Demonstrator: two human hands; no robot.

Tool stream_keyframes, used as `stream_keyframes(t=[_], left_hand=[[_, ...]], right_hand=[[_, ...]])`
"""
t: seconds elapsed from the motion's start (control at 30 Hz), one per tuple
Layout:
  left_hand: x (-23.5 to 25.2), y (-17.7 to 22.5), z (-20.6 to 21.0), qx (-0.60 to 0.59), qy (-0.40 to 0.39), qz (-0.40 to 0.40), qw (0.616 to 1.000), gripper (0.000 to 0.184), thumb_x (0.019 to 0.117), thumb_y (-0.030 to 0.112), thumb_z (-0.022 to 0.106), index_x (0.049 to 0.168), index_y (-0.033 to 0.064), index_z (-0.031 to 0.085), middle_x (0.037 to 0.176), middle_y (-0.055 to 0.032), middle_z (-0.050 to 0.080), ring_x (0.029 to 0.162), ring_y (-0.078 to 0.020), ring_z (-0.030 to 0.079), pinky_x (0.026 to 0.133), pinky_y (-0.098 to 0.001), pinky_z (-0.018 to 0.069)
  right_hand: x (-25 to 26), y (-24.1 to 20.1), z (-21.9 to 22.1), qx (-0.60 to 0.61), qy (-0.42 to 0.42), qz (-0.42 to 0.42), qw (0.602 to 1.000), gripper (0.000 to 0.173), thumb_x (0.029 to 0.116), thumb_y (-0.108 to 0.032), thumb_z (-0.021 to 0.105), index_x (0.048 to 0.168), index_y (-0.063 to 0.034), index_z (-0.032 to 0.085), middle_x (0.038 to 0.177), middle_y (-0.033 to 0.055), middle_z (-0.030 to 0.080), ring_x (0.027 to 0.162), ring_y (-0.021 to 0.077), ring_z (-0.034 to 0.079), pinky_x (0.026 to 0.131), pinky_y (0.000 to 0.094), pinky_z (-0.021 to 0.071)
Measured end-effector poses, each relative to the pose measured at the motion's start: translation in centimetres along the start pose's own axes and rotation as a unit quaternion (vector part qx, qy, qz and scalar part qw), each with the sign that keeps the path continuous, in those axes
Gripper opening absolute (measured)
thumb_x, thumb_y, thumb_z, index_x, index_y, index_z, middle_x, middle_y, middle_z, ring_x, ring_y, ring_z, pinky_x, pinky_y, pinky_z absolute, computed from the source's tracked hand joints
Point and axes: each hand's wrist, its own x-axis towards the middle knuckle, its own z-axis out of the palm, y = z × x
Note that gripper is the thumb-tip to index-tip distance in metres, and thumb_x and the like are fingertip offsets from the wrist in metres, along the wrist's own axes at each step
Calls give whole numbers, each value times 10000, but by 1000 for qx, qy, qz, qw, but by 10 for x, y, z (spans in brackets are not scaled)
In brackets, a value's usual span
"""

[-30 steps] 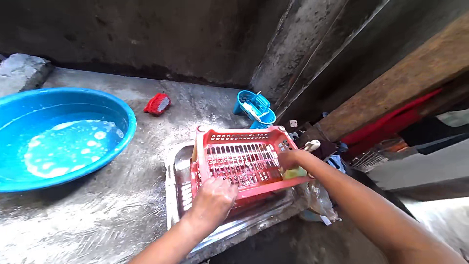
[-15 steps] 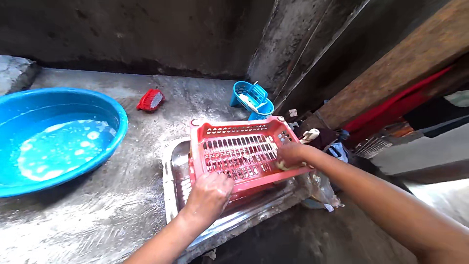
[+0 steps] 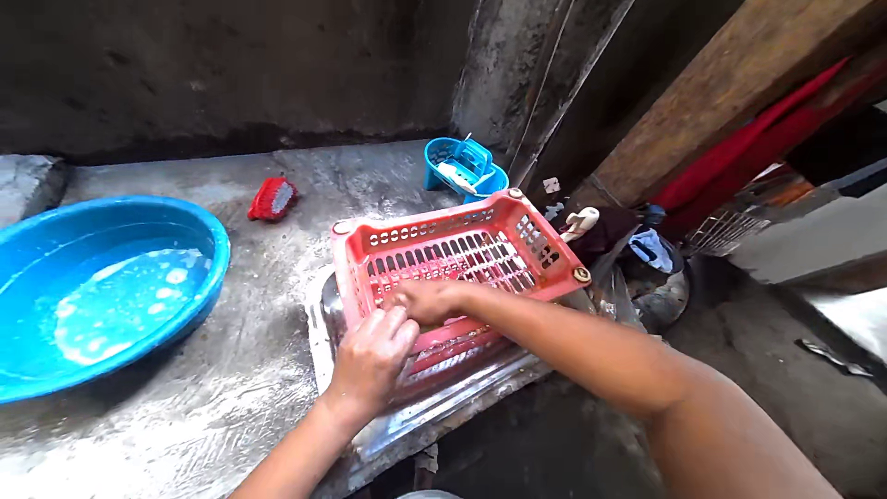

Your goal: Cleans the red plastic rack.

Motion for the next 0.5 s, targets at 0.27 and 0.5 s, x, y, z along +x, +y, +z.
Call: stream_keyframes(t=[0.27,0.5], left_hand=[[6,5,6,-13,-34,-11,999,142,695,102,736,786,14,670,788,-156,685,718,-347,697,579,-443,547],[-23,-26,3,-138,2,-95,986,512,763,353,768,1050,-66,698,1101,-244,714,1095,-444,671,1039,-675,424]], right_hand=[[-76,33,-49,-155,-51,145,976,168,964,-48,672,1078,71,706,966,209,682,878,300,642,813,491,503],[-76,-52,27,-113,327,41,937,261,993,-106,606,1214,-18,713,1165,212,705,1116,382,670,961,575,513]])
